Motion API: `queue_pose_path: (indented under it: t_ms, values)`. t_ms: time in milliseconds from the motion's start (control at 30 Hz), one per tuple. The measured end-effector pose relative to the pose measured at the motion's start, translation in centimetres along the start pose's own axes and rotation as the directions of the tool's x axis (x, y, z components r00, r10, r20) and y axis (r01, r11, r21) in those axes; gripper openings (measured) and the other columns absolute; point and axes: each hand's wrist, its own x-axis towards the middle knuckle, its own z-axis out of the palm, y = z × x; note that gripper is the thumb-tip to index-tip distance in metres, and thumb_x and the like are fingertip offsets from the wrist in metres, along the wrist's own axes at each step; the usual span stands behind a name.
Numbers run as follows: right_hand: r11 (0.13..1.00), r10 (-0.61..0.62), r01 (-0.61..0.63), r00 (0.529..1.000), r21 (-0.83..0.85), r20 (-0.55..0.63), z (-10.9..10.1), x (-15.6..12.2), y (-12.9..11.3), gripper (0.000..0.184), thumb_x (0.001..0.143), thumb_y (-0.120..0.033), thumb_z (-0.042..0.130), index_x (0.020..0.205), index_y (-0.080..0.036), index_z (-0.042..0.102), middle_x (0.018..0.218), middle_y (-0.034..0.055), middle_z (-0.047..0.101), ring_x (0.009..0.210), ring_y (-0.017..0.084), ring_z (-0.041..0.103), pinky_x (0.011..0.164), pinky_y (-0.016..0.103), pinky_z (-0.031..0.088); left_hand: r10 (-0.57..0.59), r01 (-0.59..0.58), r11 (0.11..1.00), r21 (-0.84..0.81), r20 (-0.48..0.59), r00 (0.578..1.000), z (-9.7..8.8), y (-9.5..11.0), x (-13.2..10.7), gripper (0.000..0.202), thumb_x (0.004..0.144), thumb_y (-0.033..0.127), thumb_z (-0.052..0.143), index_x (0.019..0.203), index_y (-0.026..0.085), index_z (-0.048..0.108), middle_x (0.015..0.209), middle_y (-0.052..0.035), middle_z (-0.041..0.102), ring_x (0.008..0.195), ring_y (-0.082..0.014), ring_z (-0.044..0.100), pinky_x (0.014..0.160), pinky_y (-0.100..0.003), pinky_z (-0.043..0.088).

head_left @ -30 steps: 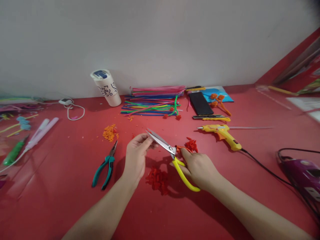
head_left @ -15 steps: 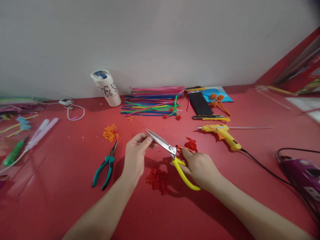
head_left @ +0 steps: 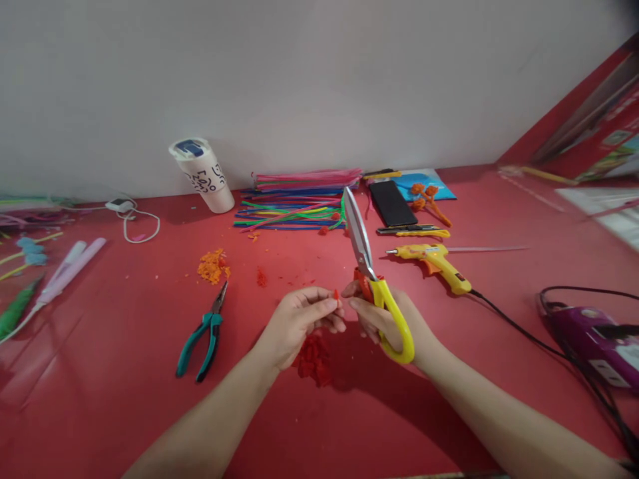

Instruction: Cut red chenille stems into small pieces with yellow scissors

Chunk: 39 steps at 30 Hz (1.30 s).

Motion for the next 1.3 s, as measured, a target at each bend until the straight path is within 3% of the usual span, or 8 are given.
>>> queue_pose_path:
  t_ms: [100,233,500,700,867,1000,1133,1300]
  values:
    - [0.994,-0.025,0.02,0.998,0.109,0.049,0.0,0.1,0.2,0.03,0.073,-0.045,0.048,0.084,-0.018,0.045,0.035,-0.0125,0.036,0.026,0.006,0.032,0.033,0.02,0.035,-0.053,0.052,0.998,0.017,0.067,0.996,0.1,-0.3,-0.1,0.011,0.071,0.022,0.059,0.07,0.012,0.062,0.068,-0.004,0.062,0.053,-0.0091,0.057,0.054,-0.021,0.043]
    - [0.998,0.018,-0.023,0.997,0.063,0.078,-0.1,0.1,0.2,0.026,0.072,-0.043,0.05,0.079,-0.018,0.045,0.036,-0.0117,0.038,0.026,0.005,0.032,0.029,0.018,0.029,-0.09,0.086,0.995,0.049,0.094,0.992,0.2,-0.4,0.0,0.01,0.069,0.022,0.06,0.072,0.012,0.063,0.068,-0.004,0.062,0.052,-0.0097,0.058,0.054,-0.021,0.043]
    - [0.999,0.034,-0.033,0.999,-0.031,0.042,0.1,-0.3,-0.2,0.009,0.068,-0.025,0.05,0.067,-0.019,0.043,0.041,-0.0109,0.036,0.033,0.004,0.034,0.034,0.017,0.027,0.006,0.024,0.973,0.232,-0.127,0.992,0.5,-0.8,0.3,0.013,0.06,0.02,0.067,0.069,0.014,0.061,0.065,-0.0004,0.061,0.055,-0.0113,0.059,0.059,-0.025,0.047]
    - [0.968,-0.084,0.086,0.996,-0.238,0.015,-0.4,-0.2,-0.4,0.02,0.071,-0.039,0.048,0.069,-0.019,0.043,0.048,-0.0077,0.039,0.041,0.006,0.035,0.042,0.02,0.029,0.086,-0.04,0.966,0.255,-0.173,0.981,0.3,-0.6,0.4,0.008,0.065,0.021,0.062,0.068,0.014,0.059,0.057,0.0002,0.06,0.052,-0.0116,0.057,0.056,-0.024,0.046]
    - [0.643,-0.223,0.185,0.974,-0.743,0.05,-1.5,0.1,0.4,0.028,0.072,-0.046,0.048,0.068,-0.02,0.042,0.055,-0.0027,0.048,0.047,0.01,0.042,0.045,0.022,0.024,0.261,-0.191,0.945,0.267,-0.262,0.929,-0.6,0.2,0.6,0.008,0.07,0.023,0.058,0.072,0.014,0.058,0.057,0.0015,0.06,0.052,-0.0097,0.056,0.057,-0.022,0.045]
    - [0.428,-0.217,0.243,0.963,-0.871,0.162,-1.3,0.0,0.9,0.028,0.078,-0.046,0.039,0.081,-0.019,0.043,0.063,0.0024,0.057,0.052,0.015,0.052,0.047,0.023,0.024,0.354,-0.282,0.925,0.256,-0.307,0.883,-1.2,0.5,0.7,0.009,0.071,0.024,0.058,0.072,0.015,0.059,0.059,0.0015,0.059,0.053,-0.0088,0.055,0.058,-0.021,0.044]
    - [0.318,-0.216,0.246,0.959,-0.916,0.183,-1.0,-0.2,1.0,0.032,0.08,-0.047,0.034,0.083,-0.017,0.044,0.063,0.0042,0.059,0.054,0.017,0.055,0.048,0.025,0.022,0.423,-0.366,0.905,0.217,-0.374,0.825,-1.5,0.8,0.7,0.007,0.069,0.022,0.06,0.068,0.015,0.061,0.056,0.0019,0.059,0.053,-0.0082,0.053,0.057,-0.02,0.042]
    - [0.24,-0.231,0.237,0.956,-0.942,0.182,-1.0,-0.2,1.3,0.039,0.081,-0.052,0.028,0.079,-0.018,0.044,0.058,0.004,0.058,0.05,0.017,0.054,0.046,0.026,0.017,0.416,-0.363,0.909,0.204,-0.409,0.812,-1.6,1.1,0.7,0.008,0.069,0.021,0.059,0.073,0.015,0.063,0.061,0.0008,0.061,0.055,-0.0085,0.055,0.059,-0.021,0.043]
